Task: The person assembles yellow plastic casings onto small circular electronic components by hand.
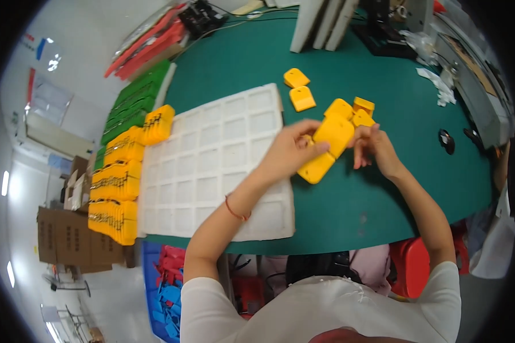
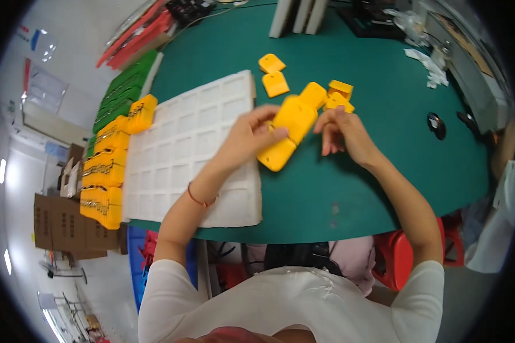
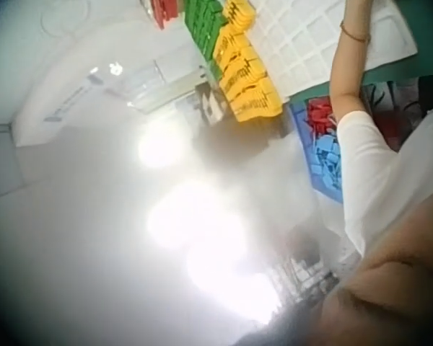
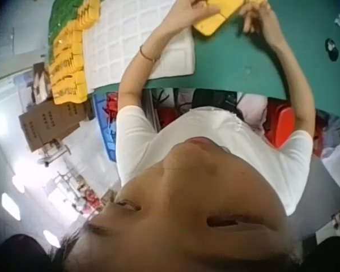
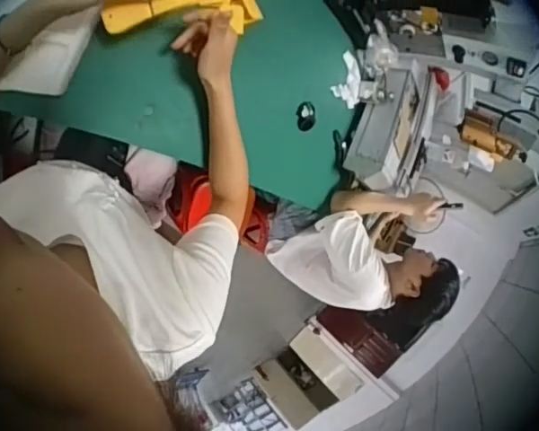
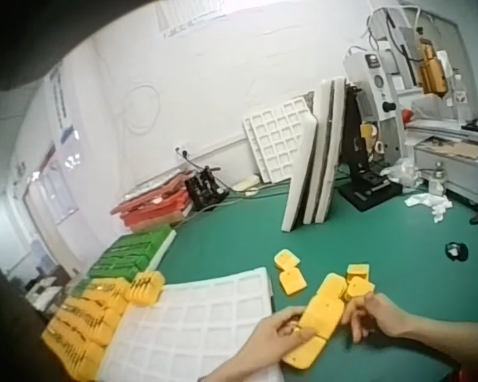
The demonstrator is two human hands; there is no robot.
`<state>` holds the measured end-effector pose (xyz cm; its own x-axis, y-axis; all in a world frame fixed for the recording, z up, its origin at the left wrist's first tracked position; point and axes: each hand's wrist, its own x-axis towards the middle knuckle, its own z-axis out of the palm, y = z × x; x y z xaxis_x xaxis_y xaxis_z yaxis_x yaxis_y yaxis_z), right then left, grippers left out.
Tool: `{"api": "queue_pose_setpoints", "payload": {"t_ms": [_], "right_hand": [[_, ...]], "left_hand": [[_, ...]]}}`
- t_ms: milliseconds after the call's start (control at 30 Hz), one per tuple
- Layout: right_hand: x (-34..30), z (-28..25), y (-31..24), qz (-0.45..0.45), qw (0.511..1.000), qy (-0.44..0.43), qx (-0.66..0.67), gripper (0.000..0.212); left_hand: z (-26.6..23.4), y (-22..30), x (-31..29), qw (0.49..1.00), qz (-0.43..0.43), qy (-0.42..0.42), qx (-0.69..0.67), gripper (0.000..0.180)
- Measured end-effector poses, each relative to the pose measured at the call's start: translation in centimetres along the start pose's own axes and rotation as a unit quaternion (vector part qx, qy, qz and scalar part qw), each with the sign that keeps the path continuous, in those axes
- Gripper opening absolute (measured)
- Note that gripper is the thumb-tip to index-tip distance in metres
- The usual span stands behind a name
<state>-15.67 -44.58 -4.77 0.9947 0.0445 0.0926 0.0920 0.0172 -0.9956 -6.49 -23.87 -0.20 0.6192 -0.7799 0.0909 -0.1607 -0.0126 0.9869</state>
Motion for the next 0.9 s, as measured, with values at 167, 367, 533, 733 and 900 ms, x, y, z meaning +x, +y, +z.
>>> {"api": "queue_pose_setpoints", "payload": {"t_ms": [167, 367, 533, 733, 900], "right_hand": [[0.3, 0.1, -0.1, -0.023, 0.999, 0.040, 0.005, 0.057], [0.6, 0.1, 0.1, -0.042, 0.997, 0.048, -0.053, 0.044], [0.6, 0.3, 0.1, -0.037, 0.994, 0.044, -0.091, 0.034], [0.8, 0.4, 0.0, -0.032, 0.992, 0.050, -0.108, 0.030], [0.7, 0.5, -0.1, -0.037, 0.992, 0.058, -0.109, 0.026]], "left_hand": [[-11.6, 3.2, 2.0, 0.949, 0.003, 0.153, 0.275, 0.038], [-25.2, 2.2, -0.8, 0.654, -0.105, 0.331, 0.672, 0.031], [-28.5, 0.5, -2.2, 0.627, -0.151, 0.364, 0.672, 0.031], [-28.6, -1.1, -2.2, 0.605, -0.155, 0.372, 0.687, 0.033], [-27.9, -1.3, -2.2, 0.505, -0.132, 0.362, 0.773, 0.045]]}}
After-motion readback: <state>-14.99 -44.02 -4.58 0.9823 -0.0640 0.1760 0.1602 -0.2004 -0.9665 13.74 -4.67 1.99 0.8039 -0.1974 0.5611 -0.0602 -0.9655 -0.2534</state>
